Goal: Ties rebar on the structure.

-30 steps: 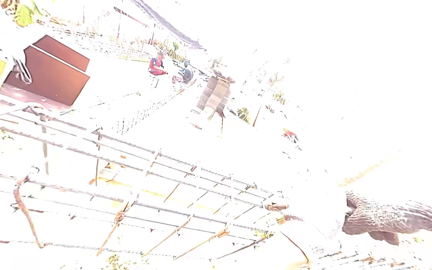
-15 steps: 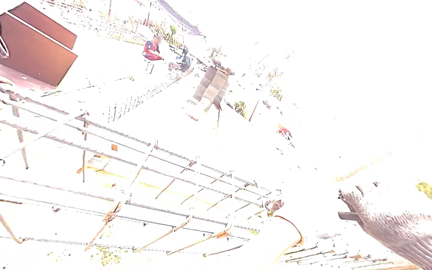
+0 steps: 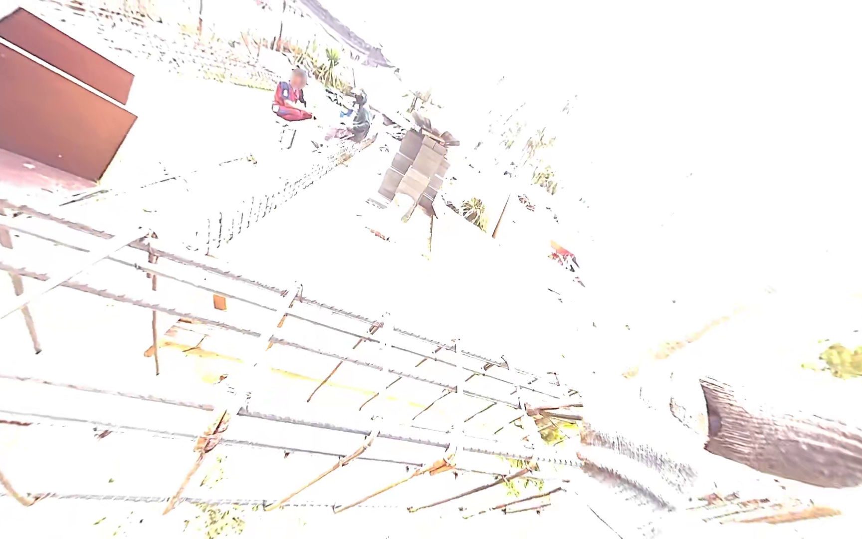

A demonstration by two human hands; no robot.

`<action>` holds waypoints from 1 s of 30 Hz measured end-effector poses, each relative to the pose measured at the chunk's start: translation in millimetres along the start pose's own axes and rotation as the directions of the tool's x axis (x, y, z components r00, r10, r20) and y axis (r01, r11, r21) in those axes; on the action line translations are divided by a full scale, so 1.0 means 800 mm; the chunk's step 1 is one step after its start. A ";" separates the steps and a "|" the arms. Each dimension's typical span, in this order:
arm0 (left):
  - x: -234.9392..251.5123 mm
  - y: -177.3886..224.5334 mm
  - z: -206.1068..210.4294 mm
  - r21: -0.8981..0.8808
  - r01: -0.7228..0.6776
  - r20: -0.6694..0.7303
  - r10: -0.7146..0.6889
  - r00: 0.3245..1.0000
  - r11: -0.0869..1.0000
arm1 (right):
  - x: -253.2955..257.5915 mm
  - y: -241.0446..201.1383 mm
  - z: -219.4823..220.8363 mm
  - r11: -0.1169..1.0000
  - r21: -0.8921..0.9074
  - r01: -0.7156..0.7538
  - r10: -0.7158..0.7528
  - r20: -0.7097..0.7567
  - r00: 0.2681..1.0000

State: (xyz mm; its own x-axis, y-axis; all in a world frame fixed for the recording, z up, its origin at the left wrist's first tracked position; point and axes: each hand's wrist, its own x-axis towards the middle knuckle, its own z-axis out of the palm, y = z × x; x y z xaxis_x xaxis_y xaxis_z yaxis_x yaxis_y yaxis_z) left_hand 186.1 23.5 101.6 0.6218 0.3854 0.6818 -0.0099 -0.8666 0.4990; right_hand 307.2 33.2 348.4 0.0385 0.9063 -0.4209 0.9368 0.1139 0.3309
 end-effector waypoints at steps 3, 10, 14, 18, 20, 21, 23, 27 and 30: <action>0.032 -0.003 -0.006 -0.171 0.096 -0.038 -0.104 0.994 0.981 | 0.017 0.001 -0.020 0.992 0.022 -0.123 0.115 0.211 0.971; 0.147 -0.025 -0.030 0.031 0.197 0.140 -0.200 0.970 0.980 | 0.020 0.045 -0.005 0.924 0.342 -0.172 0.165 0.048 0.985; 0.191 -0.054 -0.019 0.174 0.121 -0.087 -0.107 0.991 0.977 | 0.009 0.041 0.042 0.992 -0.104 0.070 -0.118 -0.586 0.802; 0.186 -0.017 -0.104 0.120 0.283 0.317 -0.307 0.898 0.952 | 0.012 0.048 0.068 0.851 -0.494 -0.178 -0.279 -0.713 0.643; 0.184 -0.073 -0.034 0.001 0.153 0.215 -0.149 0.965 0.988 | 0.014 0.044 0.080 0.833 -0.454 -0.316 -0.141 -0.727 0.672; 0.188 -0.099 -0.004 -0.035 0.108 0.208 -0.099 0.973 0.994 | 0.011 0.036 0.077 0.849 -0.405 -0.339 -0.036 -0.684 0.729; 0.180 -0.134 0.019 -0.076 -0.089 0.147 0.099 0.984 0.993 | -0.009 0.001 0.058 0.908 -0.264 -0.325 0.160 -0.499 0.852; 0.161 -0.009 -0.125 -0.004 0.227 0.406 -0.206 0.890 0.974 | -0.040 -0.035 0.048 0.928 0.062 -0.366 0.372 -0.139 0.918; 0.108 0.010 -0.128 0.130 0.114 0.082 -0.125 0.989 0.985 | 0.015 0.064 0.154 0.988 -0.070 -0.139 0.090 -0.474 0.876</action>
